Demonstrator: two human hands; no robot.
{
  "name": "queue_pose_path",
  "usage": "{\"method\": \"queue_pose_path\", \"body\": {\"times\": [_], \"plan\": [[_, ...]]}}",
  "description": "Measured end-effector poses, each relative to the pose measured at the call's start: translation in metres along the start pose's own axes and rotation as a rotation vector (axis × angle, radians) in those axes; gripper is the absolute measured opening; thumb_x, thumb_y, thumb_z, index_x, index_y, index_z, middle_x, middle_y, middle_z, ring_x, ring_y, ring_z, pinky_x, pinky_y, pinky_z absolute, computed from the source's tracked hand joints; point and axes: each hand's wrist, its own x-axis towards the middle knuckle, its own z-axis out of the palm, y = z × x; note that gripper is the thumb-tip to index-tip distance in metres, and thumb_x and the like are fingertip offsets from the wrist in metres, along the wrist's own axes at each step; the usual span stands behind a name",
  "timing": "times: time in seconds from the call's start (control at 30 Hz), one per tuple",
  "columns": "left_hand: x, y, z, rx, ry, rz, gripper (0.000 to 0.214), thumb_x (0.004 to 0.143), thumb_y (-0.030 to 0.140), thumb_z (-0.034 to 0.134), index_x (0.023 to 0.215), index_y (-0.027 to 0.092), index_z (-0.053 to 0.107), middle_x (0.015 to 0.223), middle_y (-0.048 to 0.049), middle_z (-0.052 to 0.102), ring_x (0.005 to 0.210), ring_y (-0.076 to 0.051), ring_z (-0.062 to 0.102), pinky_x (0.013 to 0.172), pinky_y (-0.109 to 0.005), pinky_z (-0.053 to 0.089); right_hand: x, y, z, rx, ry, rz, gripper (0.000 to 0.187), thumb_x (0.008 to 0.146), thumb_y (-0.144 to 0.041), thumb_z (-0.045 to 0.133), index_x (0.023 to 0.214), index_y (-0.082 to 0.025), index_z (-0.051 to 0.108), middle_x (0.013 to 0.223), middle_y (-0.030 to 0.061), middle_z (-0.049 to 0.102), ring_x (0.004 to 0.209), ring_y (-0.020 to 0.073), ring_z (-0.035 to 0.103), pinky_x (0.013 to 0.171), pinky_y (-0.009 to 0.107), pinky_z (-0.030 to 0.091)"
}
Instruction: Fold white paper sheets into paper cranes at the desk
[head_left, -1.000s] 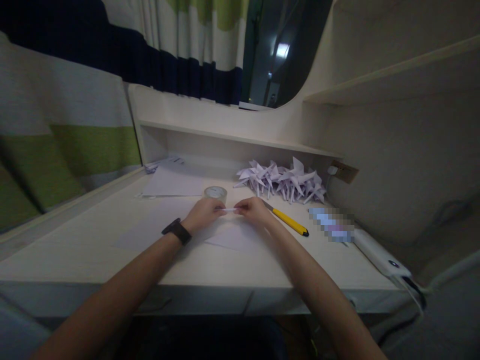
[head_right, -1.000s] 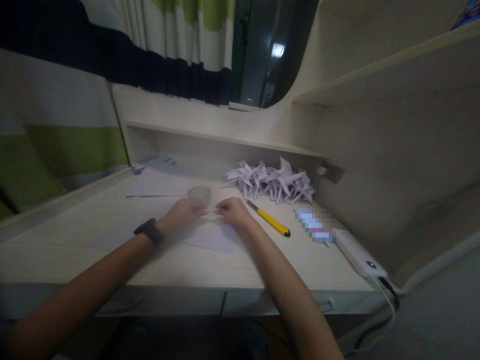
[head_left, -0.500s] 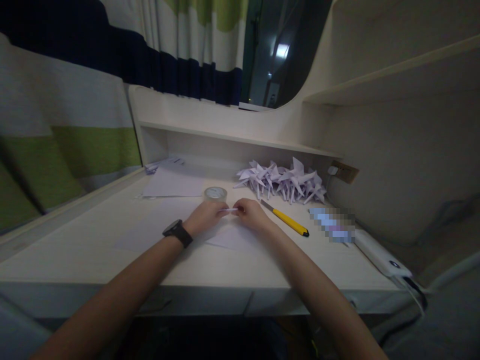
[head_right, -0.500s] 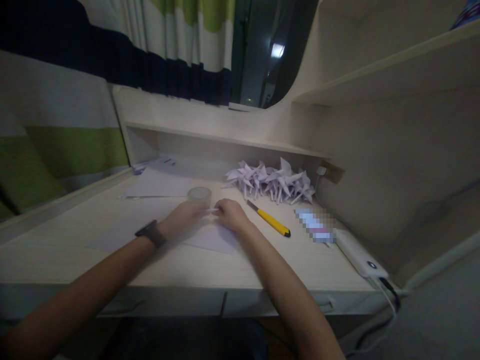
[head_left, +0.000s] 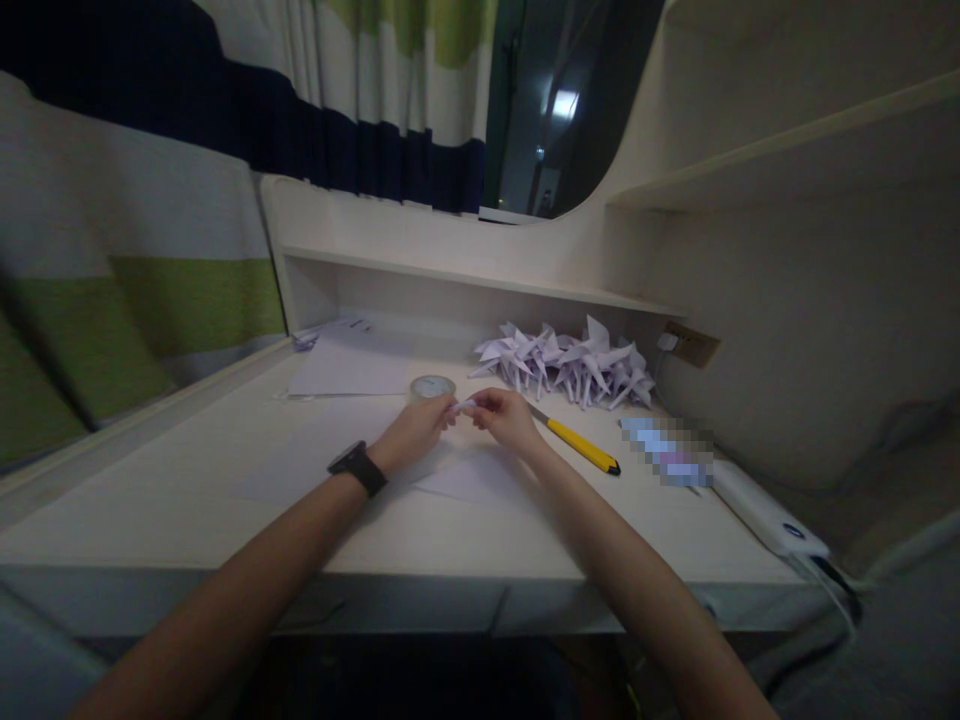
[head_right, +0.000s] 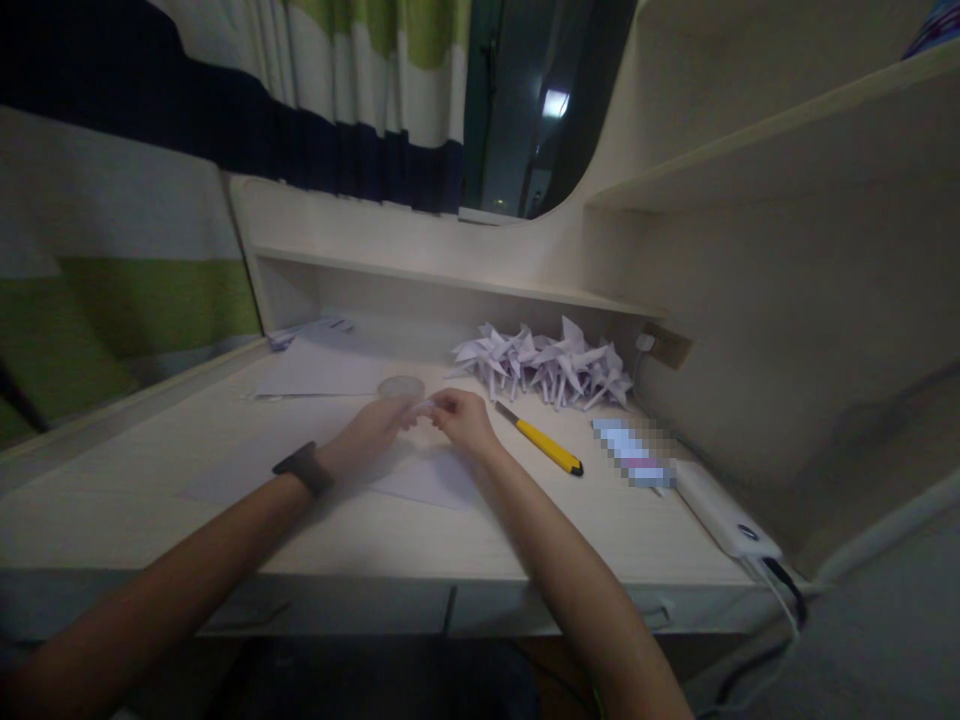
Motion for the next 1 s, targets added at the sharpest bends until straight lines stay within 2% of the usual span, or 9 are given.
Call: {"method": "queue_pose_path", "body": {"times": [0.23,0.4,0.67,0.87,1.0], "plan": [[0.0007,0.0017,-0.0013,-0.041,-0.001,-0.025,0.024,0.095,0.027,0.039,0.08,0.017,0.055,0.07,-0.002,0.063,0.062,-0.014,0.059,0.06,-0.025,0.042,-0.0008,-0.0035,-0.0017,0.118,-0.001,0.07,0.016,0.068,-0.028,0.07,0.073,-0.013,0.066,0.056,0.0006,0.062,0.048,0.0116,0.057,0.049,0.023,0.046],[0.0005,0.0045,-0.0039,-0.043,-0.005,-0.046,0.026,0.094,0.028,0.041,0.079,0.017,0.058,0.068,-0.002,0.063,0.062,-0.014,0.06,0.058,-0.024,0.041,-0.0028,-0.0058,-0.0006,0.148,-0.007,0.077,0.02,0.067,-0.032,0.072,0.072,-0.013,0.066,0.055,0.0002,0.062,0.048,0.0105,0.056,0.047,0.021,0.045],[0.0014,0.0063,-0.0053,0.012,0.023,-0.034,0.027,0.094,0.03,0.043,0.078,0.018,0.061,0.071,-0.0027,0.064,0.064,-0.015,0.06,0.062,-0.027,0.041,-0.0035,-0.0061,0.0015,0.117,0.013,0.089,0.018,0.07,-0.031,0.071,0.074,-0.014,0.066,0.058,0.0006,0.063,0.048,0.0106,0.057,0.047,0.021,0.046],[0.0013,0.0057,-0.0051,0.038,0.011,-0.035,0.028,0.094,0.028,0.043,0.077,0.017,0.062,0.071,-0.0032,0.065,0.064,-0.015,0.059,0.062,-0.027,0.04,-0.004,-0.0049,0.0033,0.042,0.024,0.107,0.007,0.072,-0.02,0.065,0.068,-0.014,0.066,0.055,0.0005,0.062,0.048,0.011,0.057,0.048,0.021,0.044],[0.0015,0.0081,-0.0064,0.028,0.0,-0.049,0.031,0.095,0.033,0.042,0.079,0.017,0.063,0.072,-0.0037,0.066,0.063,-0.015,0.059,0.061,-0.026,0.04,-0.0044,-0.004,0.0026,-0.042,0.026,0.032,0.009,0.073,-0.021,0.067,0.079,-0.014,0.069,0.059,0.0001,0.064,0.052,0.0112,0.058,0.052,0.021,0.045]]}}
